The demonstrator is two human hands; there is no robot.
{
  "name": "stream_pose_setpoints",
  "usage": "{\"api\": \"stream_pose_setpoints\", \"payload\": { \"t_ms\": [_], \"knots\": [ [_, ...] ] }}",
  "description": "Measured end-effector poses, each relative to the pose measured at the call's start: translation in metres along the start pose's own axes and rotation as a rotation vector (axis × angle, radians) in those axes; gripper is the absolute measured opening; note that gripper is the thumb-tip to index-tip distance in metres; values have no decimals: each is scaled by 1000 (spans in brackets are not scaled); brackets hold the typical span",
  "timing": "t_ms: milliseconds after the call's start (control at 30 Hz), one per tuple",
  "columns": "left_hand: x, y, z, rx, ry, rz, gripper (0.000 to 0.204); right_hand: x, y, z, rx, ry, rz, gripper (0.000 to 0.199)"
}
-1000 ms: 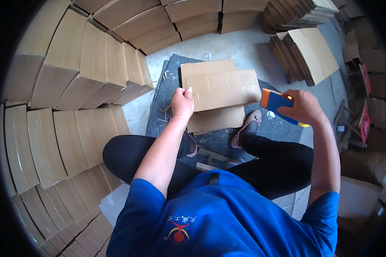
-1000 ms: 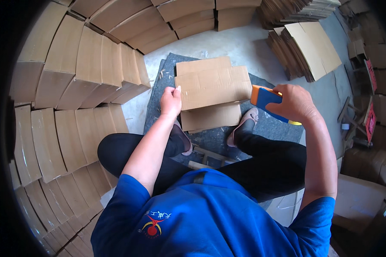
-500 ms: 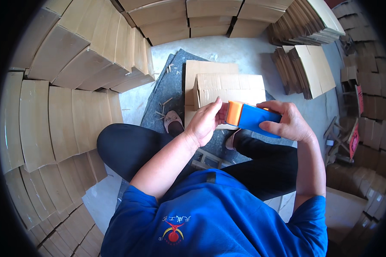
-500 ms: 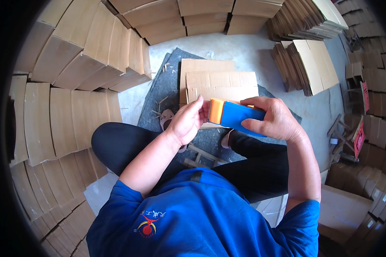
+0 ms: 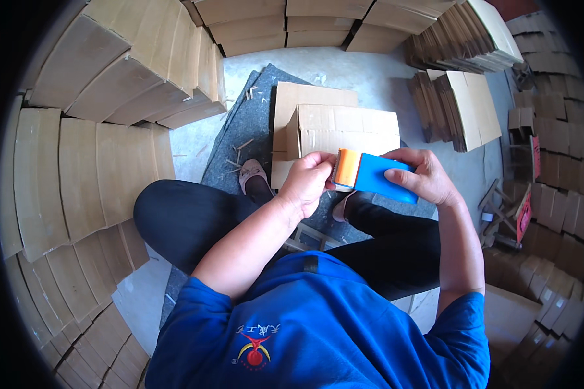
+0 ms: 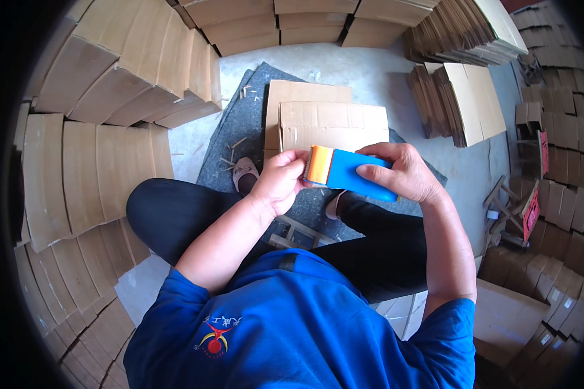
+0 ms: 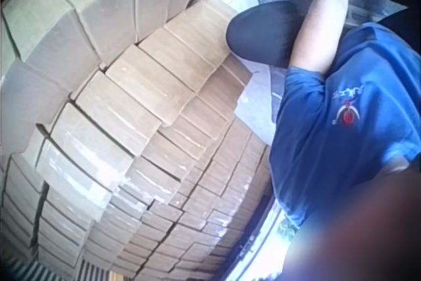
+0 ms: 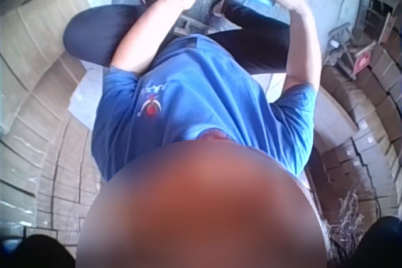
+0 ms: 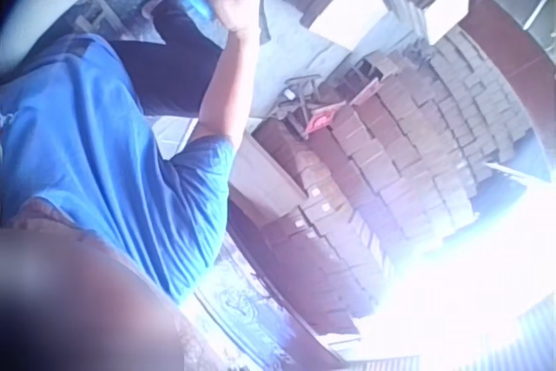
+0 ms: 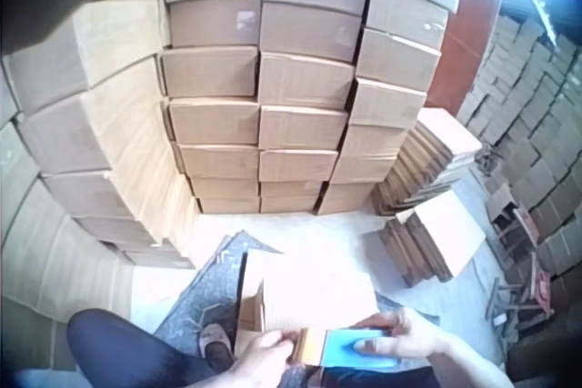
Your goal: Taping cardboard boxes and stacking them in a storage area.
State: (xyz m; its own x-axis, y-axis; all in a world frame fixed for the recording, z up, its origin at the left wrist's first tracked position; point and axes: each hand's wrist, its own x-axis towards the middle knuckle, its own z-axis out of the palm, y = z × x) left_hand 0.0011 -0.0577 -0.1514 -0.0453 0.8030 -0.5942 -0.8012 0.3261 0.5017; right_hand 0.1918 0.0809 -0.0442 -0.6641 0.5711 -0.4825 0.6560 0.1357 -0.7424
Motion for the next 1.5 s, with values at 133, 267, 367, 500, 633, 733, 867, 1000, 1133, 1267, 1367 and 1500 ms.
{"api": "stream_pose_setpoints", "payload": {
  "t_ms": [133,267,367,500,633,733,867,1000,1133,1267,1367,1500],
  "knots": [
    [12,17,-20,103,210,182,9,20,-11,-16,-133,-26,-1,56],
    [33,58,-61,122,356,225,14,46,-25,-37,-358,65,86,55],
    [46,64,-70,129,425,212,15,71,-30,-35,-439,73,111,52],
    [59,59,-79,175,487,211,17,97,-32,-29,-558,10,105,45],
    [65,52,-86,204,491,195,17,115,-25,-26,-658,-23,130,46],
    [67,50,-89,223,520,181,16,119,-32,-18,-743,-42,140,48],
    [69,46,-92,213,542,163,15,120,-45,2,-941,-41,175,46],
    [68,47,-92,227,537,180,15,120,-50,20,-1062,27,174,49],
    [63,51,-88,277,507,234,17,114,-46,32,-1162,98,100,46],
    [62,50,-90,280,513,222,18,101,-35,64,-1444,420,-406,28],
    [60,51,-92,288,520,225,18,82,-29,109,-1318,165,-634,31],
    [62,50,-96,287,483,225,19,91,-2,156,-1399,65,-498,62]
  ]
}}
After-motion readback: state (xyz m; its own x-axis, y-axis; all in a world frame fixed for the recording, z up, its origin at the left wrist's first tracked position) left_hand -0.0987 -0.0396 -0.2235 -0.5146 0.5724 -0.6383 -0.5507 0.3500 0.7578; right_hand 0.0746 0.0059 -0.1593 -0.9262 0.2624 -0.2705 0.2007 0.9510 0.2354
